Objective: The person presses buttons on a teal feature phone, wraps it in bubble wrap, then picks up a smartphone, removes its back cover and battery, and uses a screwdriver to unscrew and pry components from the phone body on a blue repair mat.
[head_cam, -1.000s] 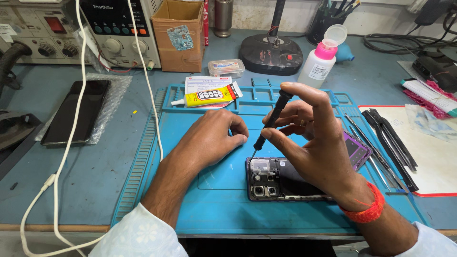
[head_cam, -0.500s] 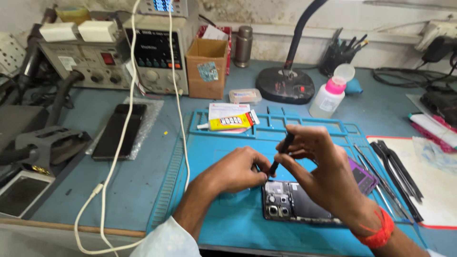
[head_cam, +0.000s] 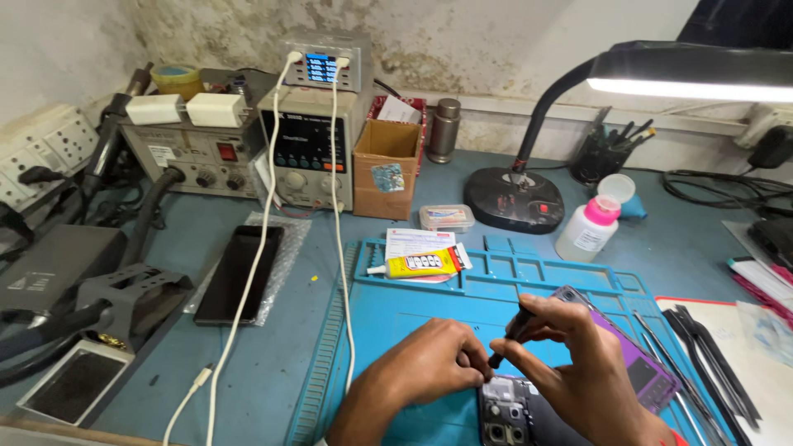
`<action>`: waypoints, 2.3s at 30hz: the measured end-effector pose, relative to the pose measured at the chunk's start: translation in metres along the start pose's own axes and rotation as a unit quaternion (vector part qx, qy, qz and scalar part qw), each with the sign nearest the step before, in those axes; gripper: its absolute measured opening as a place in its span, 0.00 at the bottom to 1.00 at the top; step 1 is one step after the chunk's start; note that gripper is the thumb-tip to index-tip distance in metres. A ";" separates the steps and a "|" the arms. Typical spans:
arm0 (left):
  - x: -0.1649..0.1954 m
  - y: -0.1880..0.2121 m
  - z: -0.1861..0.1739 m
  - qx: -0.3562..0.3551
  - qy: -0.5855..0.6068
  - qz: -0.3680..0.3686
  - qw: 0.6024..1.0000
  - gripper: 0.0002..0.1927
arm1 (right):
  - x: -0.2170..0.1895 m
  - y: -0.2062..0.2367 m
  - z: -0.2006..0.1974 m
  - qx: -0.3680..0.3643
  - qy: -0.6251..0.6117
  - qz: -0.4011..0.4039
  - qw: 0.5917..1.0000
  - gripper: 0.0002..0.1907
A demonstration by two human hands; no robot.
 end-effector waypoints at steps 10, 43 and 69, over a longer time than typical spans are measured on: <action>-0.009 0.001 0.003 0.013 0.003 -0.023 1.000 0.11 | 0.004 0.012 0.006 -0.052 -0.033 0.010 0.998 0.30; -0.010 0.002 0.003 0.007 0.002 -0.042 0.999 0.11 | 0.009 0.004 -0.001 -0.074 -0.035 0.067 0.994 0.32; -0.056 0.100 -0.154 0.261 -0.334 -0.405 0.810 0.49 | 0.000 -0.008 0.001 -0.104 -0.094 0.101 0.985 0.24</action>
Point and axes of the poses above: each hand's wrist, its own y-axis away from the middle knuckle, its own z-axis out of the palm, x = y × z, the point moved 8 cm from there along -y, towards the middle knuckle, and after that the axes turned 8 degrees about z, right-handed, at the moved point
